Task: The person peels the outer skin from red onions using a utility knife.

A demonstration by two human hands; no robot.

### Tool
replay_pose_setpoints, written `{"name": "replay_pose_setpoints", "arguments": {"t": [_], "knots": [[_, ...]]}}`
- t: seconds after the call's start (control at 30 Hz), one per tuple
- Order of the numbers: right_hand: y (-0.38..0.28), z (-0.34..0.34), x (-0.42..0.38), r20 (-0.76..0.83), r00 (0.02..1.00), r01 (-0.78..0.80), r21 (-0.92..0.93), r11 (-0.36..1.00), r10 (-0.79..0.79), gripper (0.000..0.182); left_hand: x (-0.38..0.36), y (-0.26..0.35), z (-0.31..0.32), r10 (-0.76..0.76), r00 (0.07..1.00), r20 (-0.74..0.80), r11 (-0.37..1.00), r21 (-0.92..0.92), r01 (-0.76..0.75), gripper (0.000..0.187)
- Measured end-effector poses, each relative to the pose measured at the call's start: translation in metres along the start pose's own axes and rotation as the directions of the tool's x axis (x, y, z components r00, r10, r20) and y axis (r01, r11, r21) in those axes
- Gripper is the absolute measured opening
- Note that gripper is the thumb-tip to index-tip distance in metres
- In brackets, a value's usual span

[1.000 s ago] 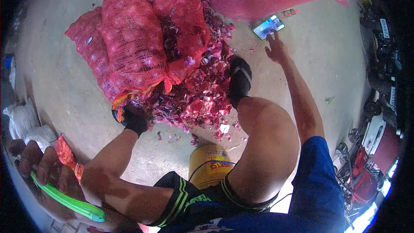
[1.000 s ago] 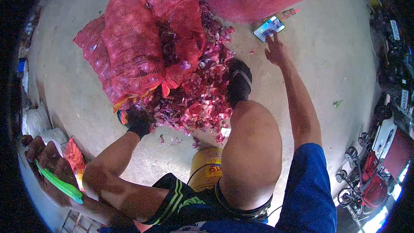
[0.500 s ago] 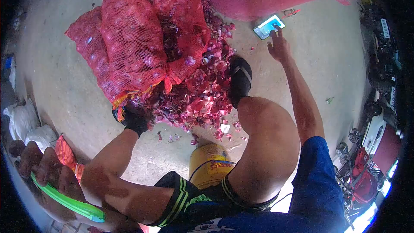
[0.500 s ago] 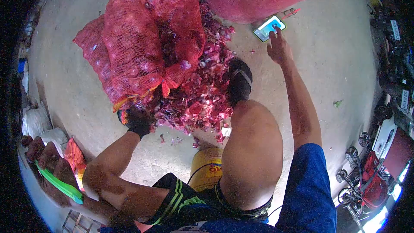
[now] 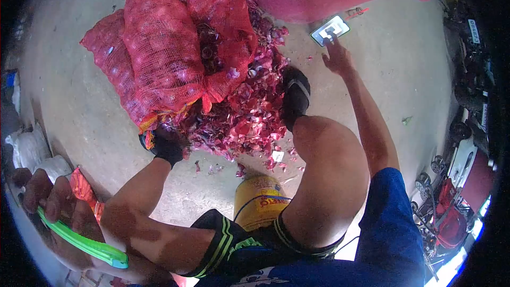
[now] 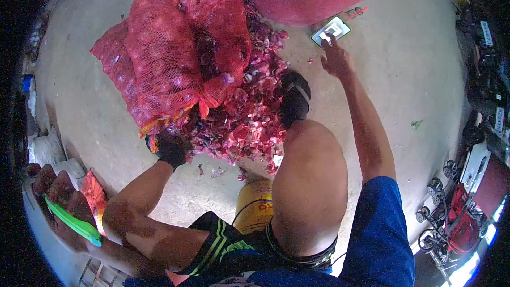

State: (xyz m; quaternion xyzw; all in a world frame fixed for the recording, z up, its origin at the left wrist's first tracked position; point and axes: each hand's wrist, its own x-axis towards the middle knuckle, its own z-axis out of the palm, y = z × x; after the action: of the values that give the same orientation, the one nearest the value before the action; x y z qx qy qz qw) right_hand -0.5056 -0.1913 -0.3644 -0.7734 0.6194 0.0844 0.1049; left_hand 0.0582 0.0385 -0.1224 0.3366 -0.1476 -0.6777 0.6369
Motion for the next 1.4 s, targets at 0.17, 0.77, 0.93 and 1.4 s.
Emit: {"name": "replay_pose_setpoints", "arguments": {"t": [0.17, 0.77, 0.93, 1.4], "knots": [[-0.055, -0.035, -0.017, -0.034, 0.993, 0.117, 0.112, 0.987, -0.114, 0.039, -0.028, 0.113, 0.111, 0.189, 0.956, 0.223, 0.979, 0.031, -0.201, 0.049], [-0.383, -0.350, -0.155, -0.339, 0.633, 0.773, 0.321, 0.547, -0.696, 0.083, -0.012, 0.087, 0.133, 0.405, 0.914, -0.026, 0.756, 0.573, -0.318, 0.054], [-0.414, -0.346, -0.166, -0.333, 0.680, 0.720, 0.471, 0.510, -0.653, 0.055, -0.014, 0.081, 0.135, 0.436, 0.900, -0.006, 0.689, 0.646, -0.330, 0.054], [-0.371, -0.320, -0.090, -0.692, 0.683, 0.708, 0.549, 0.445, -0.233, 0.028, 0.024, 0.031, 0.121, 0.255, 0.963, 0.083, 0.425, 0.885, -0.189, 0.067]]}}
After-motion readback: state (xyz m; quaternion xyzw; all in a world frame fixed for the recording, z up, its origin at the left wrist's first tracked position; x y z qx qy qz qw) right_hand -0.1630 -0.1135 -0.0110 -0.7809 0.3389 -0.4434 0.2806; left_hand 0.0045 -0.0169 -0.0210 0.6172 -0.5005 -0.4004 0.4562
